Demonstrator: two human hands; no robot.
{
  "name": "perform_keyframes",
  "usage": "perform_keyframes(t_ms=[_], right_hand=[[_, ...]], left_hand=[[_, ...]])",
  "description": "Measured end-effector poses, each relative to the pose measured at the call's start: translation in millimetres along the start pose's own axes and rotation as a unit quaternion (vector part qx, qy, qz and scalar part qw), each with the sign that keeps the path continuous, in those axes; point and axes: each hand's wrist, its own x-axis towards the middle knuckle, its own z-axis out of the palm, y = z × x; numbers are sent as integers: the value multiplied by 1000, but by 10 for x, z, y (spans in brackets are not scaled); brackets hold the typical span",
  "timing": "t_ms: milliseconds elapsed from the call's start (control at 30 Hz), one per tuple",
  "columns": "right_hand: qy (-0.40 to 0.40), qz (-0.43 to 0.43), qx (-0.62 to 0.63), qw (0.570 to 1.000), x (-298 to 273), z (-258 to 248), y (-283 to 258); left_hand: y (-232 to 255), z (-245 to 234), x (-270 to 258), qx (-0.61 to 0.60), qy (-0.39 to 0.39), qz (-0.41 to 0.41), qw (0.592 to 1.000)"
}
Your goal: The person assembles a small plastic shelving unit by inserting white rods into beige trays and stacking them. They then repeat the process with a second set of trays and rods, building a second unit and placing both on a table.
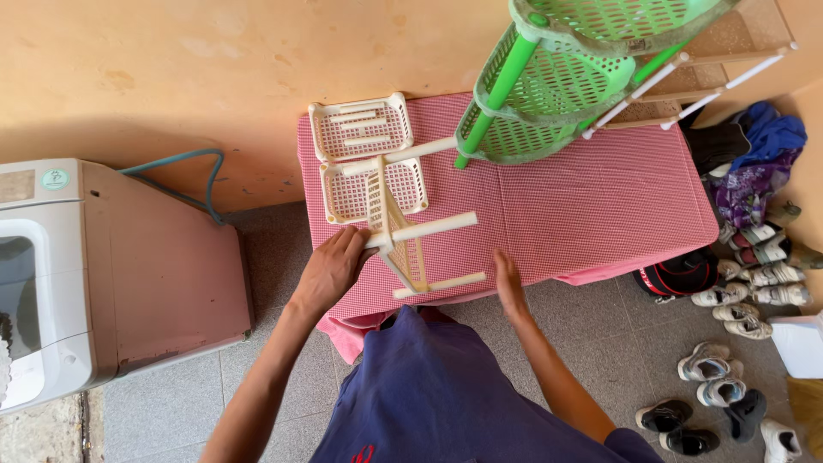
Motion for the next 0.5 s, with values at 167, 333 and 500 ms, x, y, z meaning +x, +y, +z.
perform_keyframes(t_ms=[167,333,500], right_hand=[[-16,-344,-159,925,-215,-317,-1219],[-122,-551,-394,726,-579,-173,-2137],[-198,-592,-434,650,-637,10,-2479]], left_hand=[[97,-338,95,78,-25,75,994],[236,-440,165,107,-62,111,986],[386,-556,150,122,-67,140,980]])
